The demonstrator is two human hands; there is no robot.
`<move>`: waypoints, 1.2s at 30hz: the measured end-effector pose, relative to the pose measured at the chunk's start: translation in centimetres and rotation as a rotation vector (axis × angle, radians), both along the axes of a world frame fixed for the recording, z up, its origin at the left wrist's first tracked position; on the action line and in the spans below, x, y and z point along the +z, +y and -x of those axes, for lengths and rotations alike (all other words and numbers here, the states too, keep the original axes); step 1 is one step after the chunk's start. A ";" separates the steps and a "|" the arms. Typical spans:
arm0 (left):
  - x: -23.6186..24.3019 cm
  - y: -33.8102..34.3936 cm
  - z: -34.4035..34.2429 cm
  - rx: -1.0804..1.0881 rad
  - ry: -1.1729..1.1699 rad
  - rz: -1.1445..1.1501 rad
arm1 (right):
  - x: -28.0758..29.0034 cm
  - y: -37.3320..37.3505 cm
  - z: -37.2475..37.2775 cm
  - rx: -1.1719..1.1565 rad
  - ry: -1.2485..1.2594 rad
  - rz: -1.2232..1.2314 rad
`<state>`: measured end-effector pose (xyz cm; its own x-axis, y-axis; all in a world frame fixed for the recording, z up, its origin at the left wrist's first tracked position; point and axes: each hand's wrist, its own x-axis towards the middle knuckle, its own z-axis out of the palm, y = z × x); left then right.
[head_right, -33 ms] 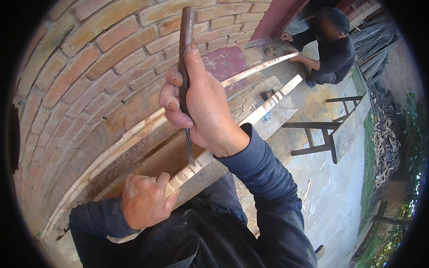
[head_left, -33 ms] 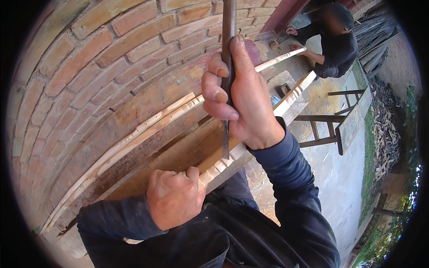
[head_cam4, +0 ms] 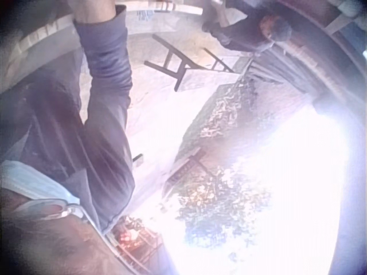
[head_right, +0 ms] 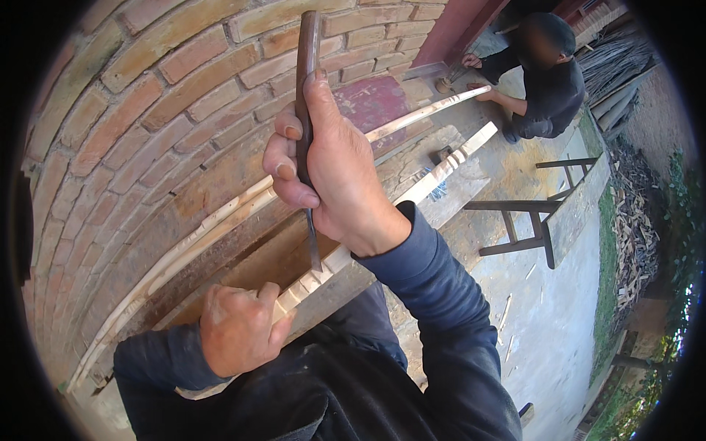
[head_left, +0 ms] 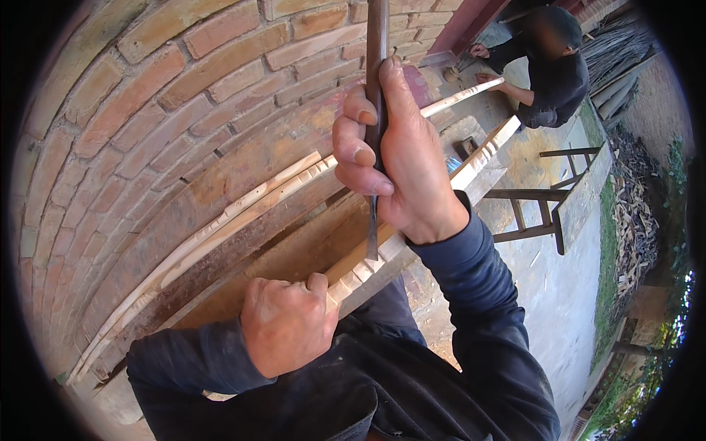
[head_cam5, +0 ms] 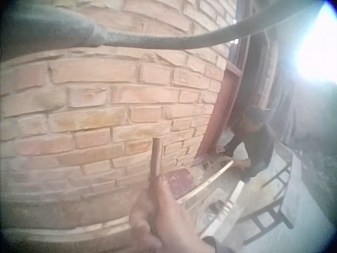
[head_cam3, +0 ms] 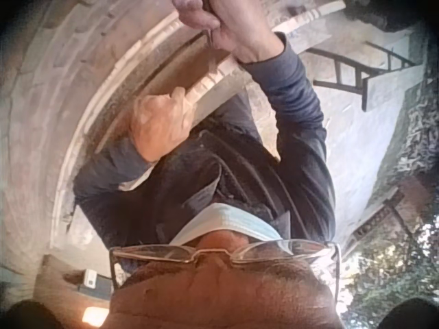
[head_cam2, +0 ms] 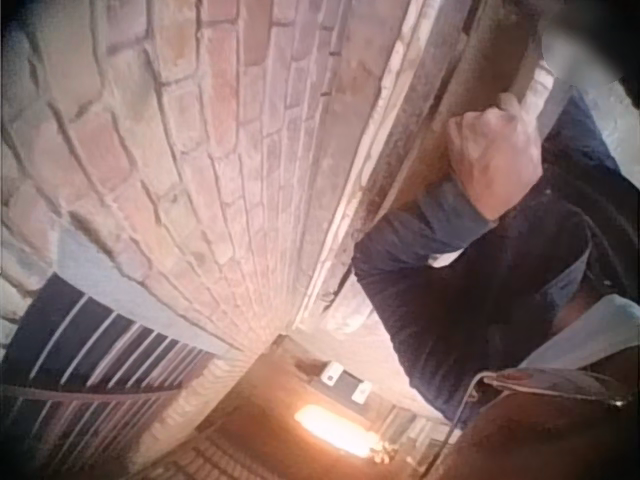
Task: The person uses a chisel to carve notches and decorative patterns into a wooden piece held on a workbench.
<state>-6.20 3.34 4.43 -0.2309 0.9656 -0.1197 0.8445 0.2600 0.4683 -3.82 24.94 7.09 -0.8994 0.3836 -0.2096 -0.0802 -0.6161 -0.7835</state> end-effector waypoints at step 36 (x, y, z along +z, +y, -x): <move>0.4 0.1 0.4 -0.026 -0.005 0.043 | -0.2 -1.0 0.4 -0.043 -0.053 -0.124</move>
<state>-6.57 3.45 4.80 -0.2048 0.9653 -0.1619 0.8489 0.2575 0.4617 -4.17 23.94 6.88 -0.8708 0.4469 -0.2049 -0.0609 -0.5116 -0.8571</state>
